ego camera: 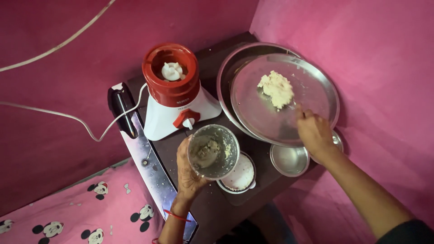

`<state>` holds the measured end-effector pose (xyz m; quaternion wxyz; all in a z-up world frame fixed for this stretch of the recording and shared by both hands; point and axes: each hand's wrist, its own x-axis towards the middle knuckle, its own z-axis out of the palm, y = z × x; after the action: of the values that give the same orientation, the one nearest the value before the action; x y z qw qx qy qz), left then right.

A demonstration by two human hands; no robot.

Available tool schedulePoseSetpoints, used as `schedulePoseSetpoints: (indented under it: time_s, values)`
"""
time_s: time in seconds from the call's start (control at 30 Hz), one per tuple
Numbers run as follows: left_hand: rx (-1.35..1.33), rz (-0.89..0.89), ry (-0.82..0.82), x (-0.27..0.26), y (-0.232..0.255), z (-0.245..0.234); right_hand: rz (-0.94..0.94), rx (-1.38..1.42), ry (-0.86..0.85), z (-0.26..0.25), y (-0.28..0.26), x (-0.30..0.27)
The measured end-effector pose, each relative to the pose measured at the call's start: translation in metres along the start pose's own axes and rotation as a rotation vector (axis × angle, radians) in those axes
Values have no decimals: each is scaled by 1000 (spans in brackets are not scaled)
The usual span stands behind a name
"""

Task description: The person repeatedly scoops a thick paste from a metal bowl into a blender jar, secures the lid, and operates the blender in short bursts. After each blend, the person removes the jar, scrapes the contents back into the bowl, and repeats the cycle.

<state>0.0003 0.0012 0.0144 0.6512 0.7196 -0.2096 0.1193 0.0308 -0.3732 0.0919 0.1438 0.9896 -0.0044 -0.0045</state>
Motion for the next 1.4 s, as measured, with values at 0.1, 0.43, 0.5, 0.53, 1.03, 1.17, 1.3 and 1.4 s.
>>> schedulePoseSetpoints:
  time_s: [0.1,0.43,0.5,0.53,1.03,1.17,1.3,1.4]
  values:
    - [5,0,-1,3,-1,2,-28,-108,-45,-4,0,3]
    - [-162,-25,-15,1,-4,1,239,277,178,-47,1,-35]
    - [-187,-21,-14,0,-4,1,380,427,189,-55,5,-40]
    - [-203,-21,-11,0,-4,2,401,539,195,-59,4,-43]
    - [98,231,-45,-2,-8,-1,642,1078,-477,-100,-181,-44]
    - [121,247,-94,0,-8,-6,118,801,-84,-80,-208,-38]
    - [66,83,-132,0,-5,-11,-114,842,55,-71,-211,-41]
    - [64,78,-144,1,-4,-14,312,1290,-451,-73,-210,-39]
